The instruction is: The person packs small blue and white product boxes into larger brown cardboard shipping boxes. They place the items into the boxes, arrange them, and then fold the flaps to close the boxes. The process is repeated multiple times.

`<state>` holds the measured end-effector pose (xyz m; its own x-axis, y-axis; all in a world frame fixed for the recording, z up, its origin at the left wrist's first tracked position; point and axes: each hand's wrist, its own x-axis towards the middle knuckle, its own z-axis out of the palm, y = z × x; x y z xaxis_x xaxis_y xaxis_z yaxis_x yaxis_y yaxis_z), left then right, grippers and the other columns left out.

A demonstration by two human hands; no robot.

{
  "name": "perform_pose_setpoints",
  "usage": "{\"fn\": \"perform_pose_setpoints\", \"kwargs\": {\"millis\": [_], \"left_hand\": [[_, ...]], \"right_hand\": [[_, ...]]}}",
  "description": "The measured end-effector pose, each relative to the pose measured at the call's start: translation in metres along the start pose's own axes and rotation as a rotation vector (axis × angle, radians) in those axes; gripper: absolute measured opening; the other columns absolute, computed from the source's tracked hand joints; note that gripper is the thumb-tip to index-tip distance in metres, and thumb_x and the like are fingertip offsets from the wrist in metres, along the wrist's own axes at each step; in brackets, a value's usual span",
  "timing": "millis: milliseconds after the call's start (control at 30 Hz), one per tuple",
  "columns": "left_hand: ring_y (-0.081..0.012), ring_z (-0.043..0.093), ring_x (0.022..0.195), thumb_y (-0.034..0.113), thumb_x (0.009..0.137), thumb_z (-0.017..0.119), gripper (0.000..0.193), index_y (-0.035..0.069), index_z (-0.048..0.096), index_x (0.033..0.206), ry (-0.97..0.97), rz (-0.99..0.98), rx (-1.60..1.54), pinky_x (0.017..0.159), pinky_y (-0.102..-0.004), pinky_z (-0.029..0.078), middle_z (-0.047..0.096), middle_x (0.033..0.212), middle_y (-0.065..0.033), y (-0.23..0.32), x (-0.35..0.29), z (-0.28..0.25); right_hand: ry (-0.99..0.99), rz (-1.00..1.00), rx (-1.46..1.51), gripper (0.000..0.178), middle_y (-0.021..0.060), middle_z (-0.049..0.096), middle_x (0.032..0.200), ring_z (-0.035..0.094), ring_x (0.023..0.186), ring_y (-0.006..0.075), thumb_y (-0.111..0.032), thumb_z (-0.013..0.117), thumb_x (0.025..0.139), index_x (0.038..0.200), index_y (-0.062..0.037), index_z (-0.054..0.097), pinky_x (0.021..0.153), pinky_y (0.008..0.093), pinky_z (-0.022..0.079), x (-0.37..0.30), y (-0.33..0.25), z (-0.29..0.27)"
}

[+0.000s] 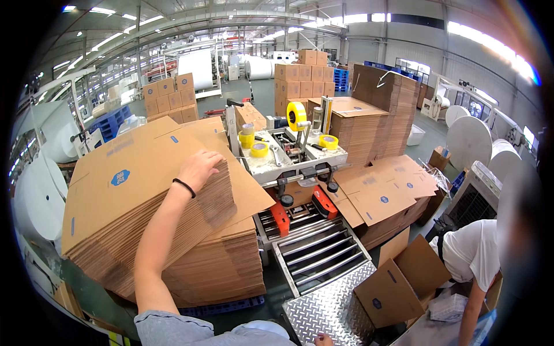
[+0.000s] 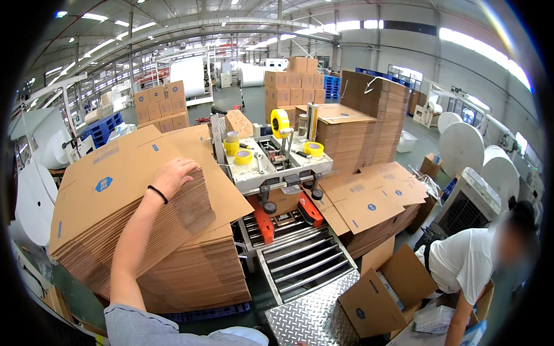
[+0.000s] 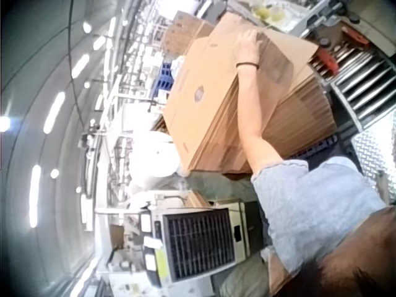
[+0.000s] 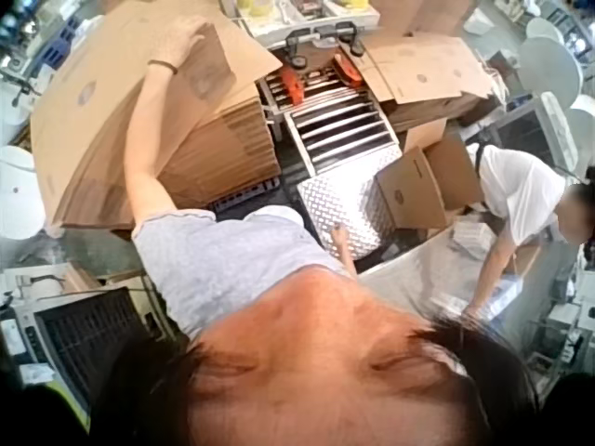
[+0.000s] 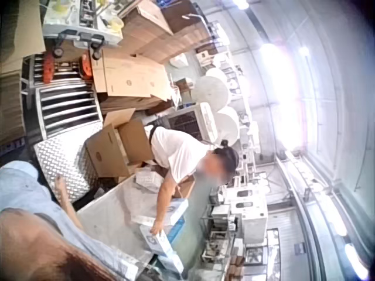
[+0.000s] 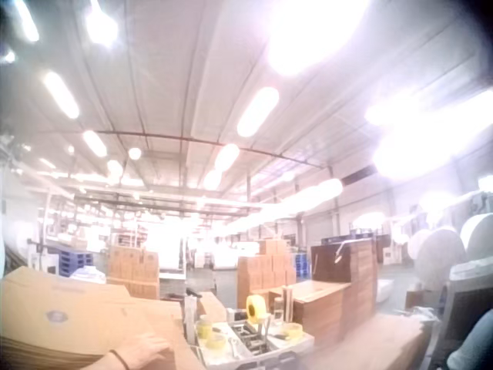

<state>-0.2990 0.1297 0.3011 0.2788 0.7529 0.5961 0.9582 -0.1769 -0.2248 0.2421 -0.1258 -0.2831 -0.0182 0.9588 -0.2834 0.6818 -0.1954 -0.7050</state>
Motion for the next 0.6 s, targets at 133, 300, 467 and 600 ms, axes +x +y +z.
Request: {"fn": "perform_pose_setpoints", "kwargs": {"millis": [133, 300, 467, 600], "left_hand": [[-0.024, 0.062, 0.103, 0.016, 0.085, 0.066, 0.026, 0.013, 0.064, 0.111, 0.027, -0.044, 0.124, 0.083, -0.0388, 0.051, 0.067, 0.111, -0.0028, 0.001, -0.024, -0.032], [-0.0188, 0.065, 0.094, 0.019, 0.09, 0.057, 0.014, 0.014, 0.064, 0.1, 0.295, -0.25, 0.785, 0.075, -0.0346, 0.05, 0.069, 0.096, -0.0036, -0.028, -0.025, -0.057], [-0.0203, 0.063, 0.073, 0.011, 0.082, 0.061, 0.003, 0.012, 0.058, 0.081, 0.361, 0.169, 0.418, 0.063, -0.0326, 0.049, 0.06, 0.07, -0.0031, 0.06, 0.041, -0.145], [-0.0195, 0.062, 0.065, 0.016, 0.077, 0.066, 0.012, 0.01, 0.055, 0.077, 0.415, 0.719, 0.106, 0.058, -0.0336, 0.049, 0.056, 0.064, -0.0025, 0.199, 0.071, -0.208]], "right_hand": [[-0.144, 0.092, 0.132, 0.046, 0.0266, 0.069, 0.099, 0.066, 0.093, 0.0422, -0.034, 0.064, 0.086, 0.114, 0.0034, 0.064, 0.084, 0.0498, 0.051, -0.028, -0.008, 0.003], [-0.057, -0.065, 0.029, 0.039, 0.0219, 0.069, 0.092, 0.066, 0.086, 0.0343, -0.031, 0.062, 0.091, 0.107, 0.0042, 0.067, 0.078, 0.0445, 0.053, -0.054, -0.033, -0.03], [0.456, -0.117, 0.382, 0.016, 0.0098, 0.07, 0.088, 0.065, 0.079, 0.0159, -0.01, 0.066, 0.09, 0.101, 0.0024, 0.069, 0.074, 0.0308, 0.053, 0.004, -0.078, -0.107], [0.425, -0.341, 0.615, 0.03, 0.0089, 0.069, 0.109, 0.064, 0.095, 0.0134, -0.007, 0.068, 0.09, 0.119, 0.0016, 0.064, 0.079, 0.0248, 0.051, 0.029, -0.254, -0.225]]}}
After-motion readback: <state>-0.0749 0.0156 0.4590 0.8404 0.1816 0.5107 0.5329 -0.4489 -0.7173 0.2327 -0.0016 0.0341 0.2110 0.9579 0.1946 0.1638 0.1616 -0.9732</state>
